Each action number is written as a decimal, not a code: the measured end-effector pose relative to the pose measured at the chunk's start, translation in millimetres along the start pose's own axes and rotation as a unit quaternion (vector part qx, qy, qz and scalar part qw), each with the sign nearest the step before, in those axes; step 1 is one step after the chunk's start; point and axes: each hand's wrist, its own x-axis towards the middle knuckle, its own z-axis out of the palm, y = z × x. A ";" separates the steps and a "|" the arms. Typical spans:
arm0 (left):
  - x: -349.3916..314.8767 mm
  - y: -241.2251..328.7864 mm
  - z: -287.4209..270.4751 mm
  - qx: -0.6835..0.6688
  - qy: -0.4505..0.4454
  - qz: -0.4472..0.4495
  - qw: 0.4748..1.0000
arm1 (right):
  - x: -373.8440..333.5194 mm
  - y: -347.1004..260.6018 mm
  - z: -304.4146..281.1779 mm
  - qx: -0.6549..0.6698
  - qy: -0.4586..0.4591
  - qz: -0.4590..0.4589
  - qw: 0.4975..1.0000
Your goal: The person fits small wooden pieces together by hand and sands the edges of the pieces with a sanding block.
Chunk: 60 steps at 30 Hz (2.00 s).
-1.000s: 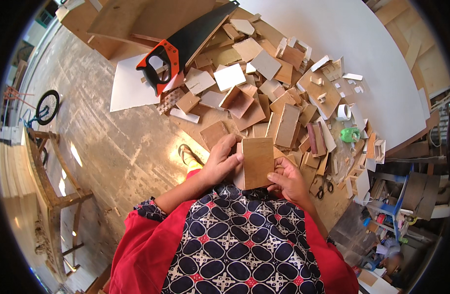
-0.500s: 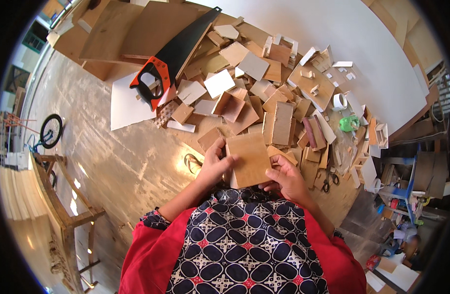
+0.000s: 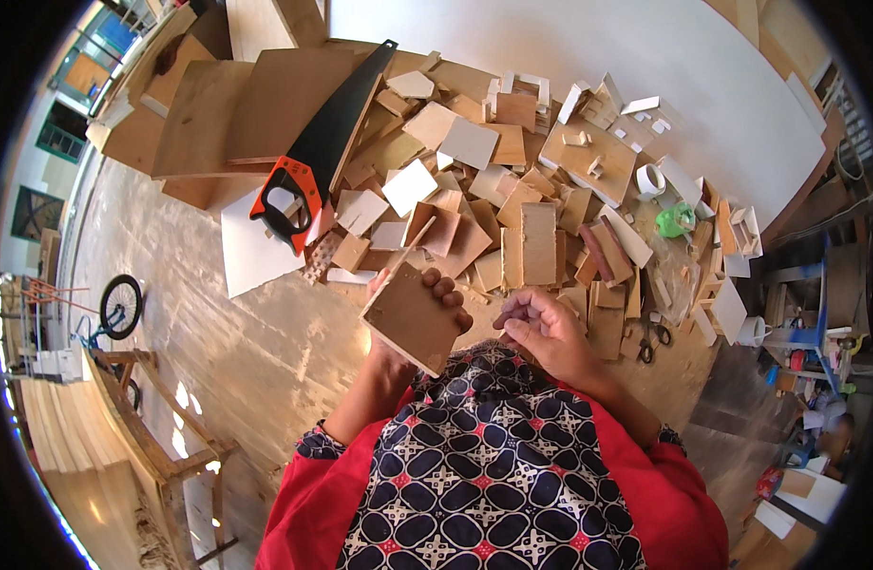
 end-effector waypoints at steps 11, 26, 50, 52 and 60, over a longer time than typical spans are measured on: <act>4.1 -13.5 11.4 -0.041 -0.094 -0.037 0.994 | 19.5 -19.1 -0.4 -0.176 0.068 -0.147 0.971; 1.7 -15.7 11.9 0.033 -0.089 -0.011 0.995 | 22.2 -14.8 0.3 -0.179 0.043 -0.148 0.972; -1.3 -11.3 22.1 0.750 0.006 0.302 0.589 | 10.0 16.2 -4.4 0.160 -0.080 0.108 0.978; -2.1 -11.7 26.7 0.768 0.009 0.324 0.552 | 10.2 23.6 -11.4 0.122 -0.067 0.124 0.982; 1.2 -14.4 31.4 0.773 0.065 0.303 0.553 | 12.7 28.7 -10.3 0.204 -0.013 0.109 0.973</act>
